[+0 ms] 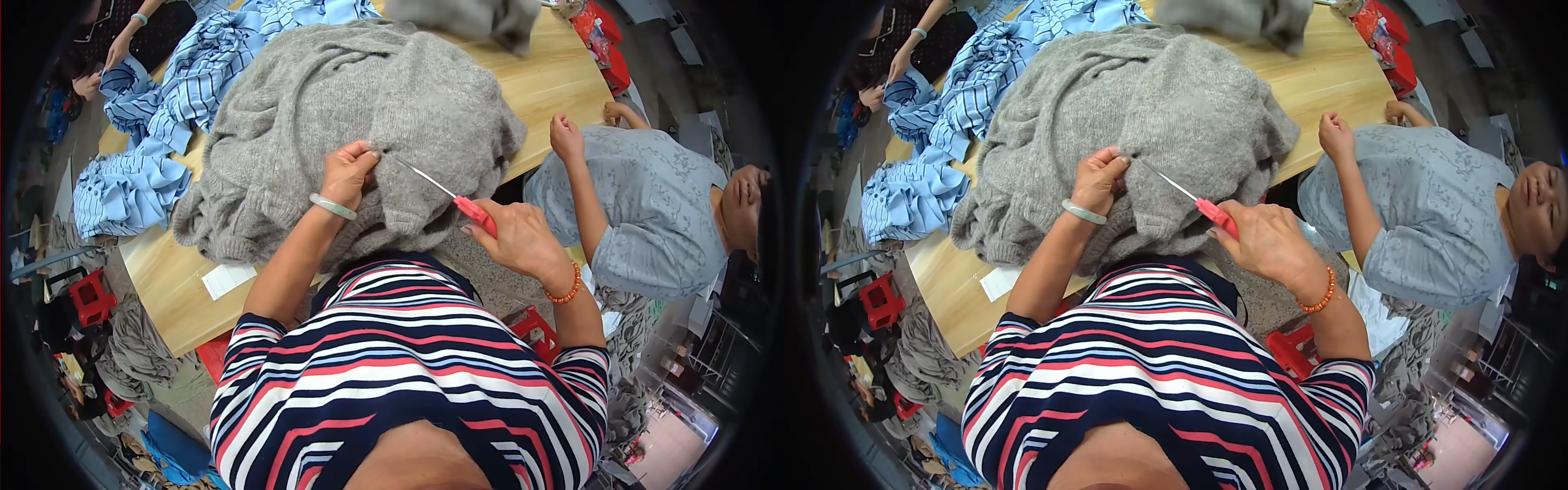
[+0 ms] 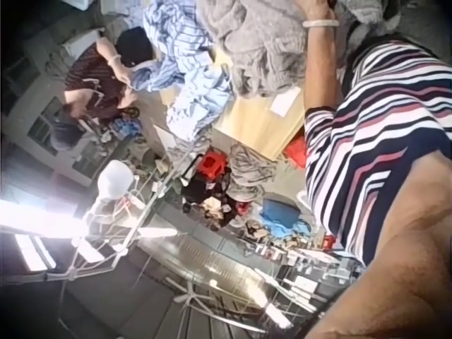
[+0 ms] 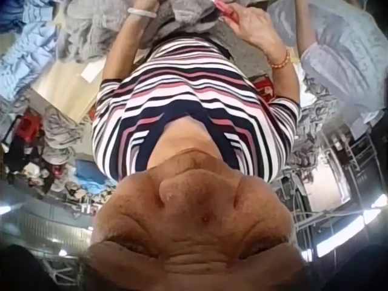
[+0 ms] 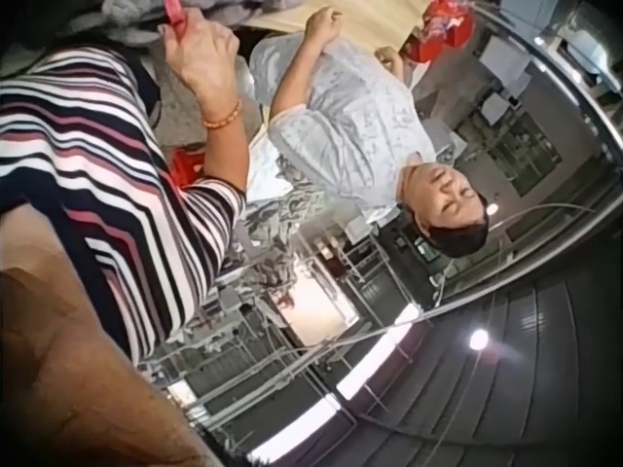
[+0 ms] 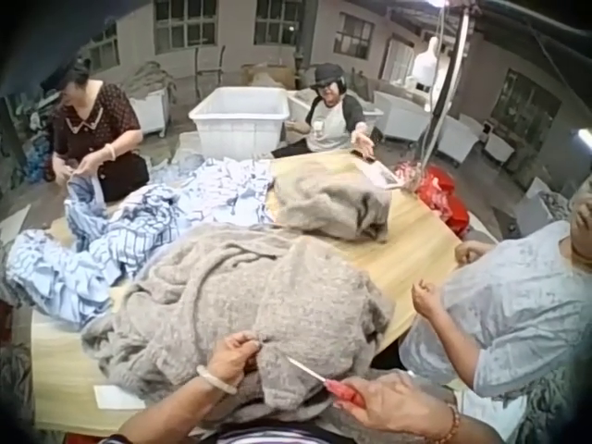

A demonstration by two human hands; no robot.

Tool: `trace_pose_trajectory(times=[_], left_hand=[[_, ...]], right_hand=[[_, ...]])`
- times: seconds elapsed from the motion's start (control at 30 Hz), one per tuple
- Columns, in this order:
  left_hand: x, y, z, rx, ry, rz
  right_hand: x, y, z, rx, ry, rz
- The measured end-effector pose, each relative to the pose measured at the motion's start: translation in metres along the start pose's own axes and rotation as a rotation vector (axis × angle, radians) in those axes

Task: Trimming loose threads from a grey garment using a pair of scissors.

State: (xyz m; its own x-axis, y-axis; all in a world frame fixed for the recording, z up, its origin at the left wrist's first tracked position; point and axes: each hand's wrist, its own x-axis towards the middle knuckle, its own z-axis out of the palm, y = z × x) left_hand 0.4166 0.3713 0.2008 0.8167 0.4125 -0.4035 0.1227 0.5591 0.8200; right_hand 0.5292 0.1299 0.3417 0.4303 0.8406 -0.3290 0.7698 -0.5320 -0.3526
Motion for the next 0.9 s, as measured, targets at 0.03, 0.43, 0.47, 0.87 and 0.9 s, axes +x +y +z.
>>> trace_pose_trajectory(times=[0.03,0.43,0.47,0.87,0.9], left_hand=[[0.000,-0.001,-0.002,-0.001,0.008,0.026],[-0.040,-0.001,0.007,0.004,-0.110,-0.194],[-0.044,-0.006,0.010,0.030,-0.087,-0.140],[-0.030,-0.019,0.002,-0.067,0.022,-0.174],[-0.027,-0.023,-0.001,-0.064,0.020,-0.175]], right_hand=[[0.000,-0.001,0.000,0.007,0.010,0.002],[-0.024,0.001,0.008,0.166,0.071,-0.003],[-0.027,0.000,0.009,0.153,0.066,0.002],[-0.054,-0.013,0.023,-0.019,-0.050,0.098],[-0.055,-0.013,0.024,-0.016,-0.048,0.100]])
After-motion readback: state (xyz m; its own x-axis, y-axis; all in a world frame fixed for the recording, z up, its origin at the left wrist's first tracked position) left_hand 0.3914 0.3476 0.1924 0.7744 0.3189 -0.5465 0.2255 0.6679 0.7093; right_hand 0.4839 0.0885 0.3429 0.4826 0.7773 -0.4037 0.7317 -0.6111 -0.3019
